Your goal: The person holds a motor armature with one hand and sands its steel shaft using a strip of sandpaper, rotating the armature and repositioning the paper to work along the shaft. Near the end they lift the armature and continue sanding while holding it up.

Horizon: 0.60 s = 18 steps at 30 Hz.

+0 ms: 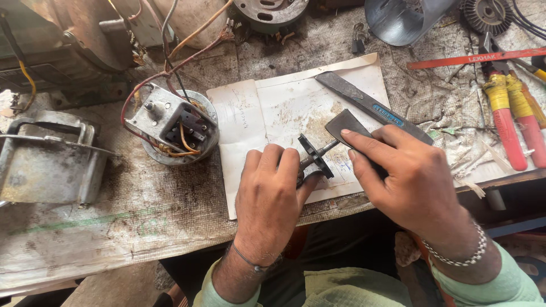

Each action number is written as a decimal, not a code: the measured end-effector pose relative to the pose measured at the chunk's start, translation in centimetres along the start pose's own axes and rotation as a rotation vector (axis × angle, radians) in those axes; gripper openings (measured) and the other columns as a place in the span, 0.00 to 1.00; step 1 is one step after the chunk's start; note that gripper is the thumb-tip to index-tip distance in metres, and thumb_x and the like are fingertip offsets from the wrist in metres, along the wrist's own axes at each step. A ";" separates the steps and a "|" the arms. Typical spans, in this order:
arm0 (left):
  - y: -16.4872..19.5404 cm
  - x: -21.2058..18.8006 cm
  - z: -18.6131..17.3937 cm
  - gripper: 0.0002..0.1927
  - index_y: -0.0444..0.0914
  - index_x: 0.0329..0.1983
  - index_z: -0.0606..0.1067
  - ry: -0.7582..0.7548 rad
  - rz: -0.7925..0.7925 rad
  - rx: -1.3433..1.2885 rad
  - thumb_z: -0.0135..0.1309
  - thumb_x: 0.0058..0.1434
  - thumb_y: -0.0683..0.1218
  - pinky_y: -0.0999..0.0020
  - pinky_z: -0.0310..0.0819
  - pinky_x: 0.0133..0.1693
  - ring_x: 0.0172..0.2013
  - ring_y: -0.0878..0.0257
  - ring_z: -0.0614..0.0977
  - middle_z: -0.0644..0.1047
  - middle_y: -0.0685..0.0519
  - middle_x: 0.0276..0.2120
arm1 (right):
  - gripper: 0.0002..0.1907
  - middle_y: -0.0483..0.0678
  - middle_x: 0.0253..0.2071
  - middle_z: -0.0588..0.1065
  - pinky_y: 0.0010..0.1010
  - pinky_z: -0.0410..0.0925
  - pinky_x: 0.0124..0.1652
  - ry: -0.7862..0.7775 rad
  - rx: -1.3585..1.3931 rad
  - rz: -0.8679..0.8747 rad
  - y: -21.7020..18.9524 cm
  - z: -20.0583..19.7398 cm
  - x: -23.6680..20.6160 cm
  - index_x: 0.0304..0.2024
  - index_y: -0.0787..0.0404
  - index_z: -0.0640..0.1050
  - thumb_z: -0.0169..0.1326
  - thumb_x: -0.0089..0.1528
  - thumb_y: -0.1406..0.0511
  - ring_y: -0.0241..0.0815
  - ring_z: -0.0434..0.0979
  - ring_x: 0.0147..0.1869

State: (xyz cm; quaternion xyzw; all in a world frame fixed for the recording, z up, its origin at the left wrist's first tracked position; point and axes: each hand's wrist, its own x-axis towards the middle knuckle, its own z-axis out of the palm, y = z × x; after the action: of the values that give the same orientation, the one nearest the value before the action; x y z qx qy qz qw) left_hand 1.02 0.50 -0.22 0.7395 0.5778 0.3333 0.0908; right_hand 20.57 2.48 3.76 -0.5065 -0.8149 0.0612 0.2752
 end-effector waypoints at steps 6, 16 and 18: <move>0.0 -0.1 0.1 0.18 0.35 0.34 0.71 0.020 0.014 -0.024 0.70 0.49 0.44 0.56 0.70 0.35 0.35 0.51 0.72 0.73 0.48 0.33 | 0.16 0.52 0.32 0.75 0.39 0.68 0.29 -0.033 -0.059 -0.013 -0.1 0.1 -0.2 0.52 0.59 0.83 0.60 0.61 0.67 0.50 0.76 0.29; 0.0 -0.1 0.2 0.18 0.35 0.32 0.71 0.018 0.024 -0.036 0.70 0.47 0.43 0.55 0.69 0.36 0.34 0.49 0.72 0.74 0.47 0.32 | 0.16 0.52 0.31 0.74 0.39 0.67 0.29 -0.008 -0.057 0.000 -0.6 0.0 -0.5 0.51 0.60 0.83 0.59 0.60 0.67 0.50 0.75 0.28; -0.1 -0.1 0.2 0.18 0.35 0.32 0.71 0.032 0.018 -0.038 0.70 0.48 0.43 0.55 0.69 0.37 0.34 0.49 0.72 0.74 0.47 0.32 | 0.16 0.53 0.30 0.73 0.39 0.67 0.29 0.002 -0.029 0.000 -0.6 0.0 -0.4 0.52 0.60 0.84 0.59 0.61 0.68 0.51 0.74 0.27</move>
State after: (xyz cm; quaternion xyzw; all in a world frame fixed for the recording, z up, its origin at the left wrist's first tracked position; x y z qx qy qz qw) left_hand 1.09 0.51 -0.43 0.7376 0.5658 0.3566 0.0926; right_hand 20.21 1.85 3.79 -0.5105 -0.8153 0.0487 0.2687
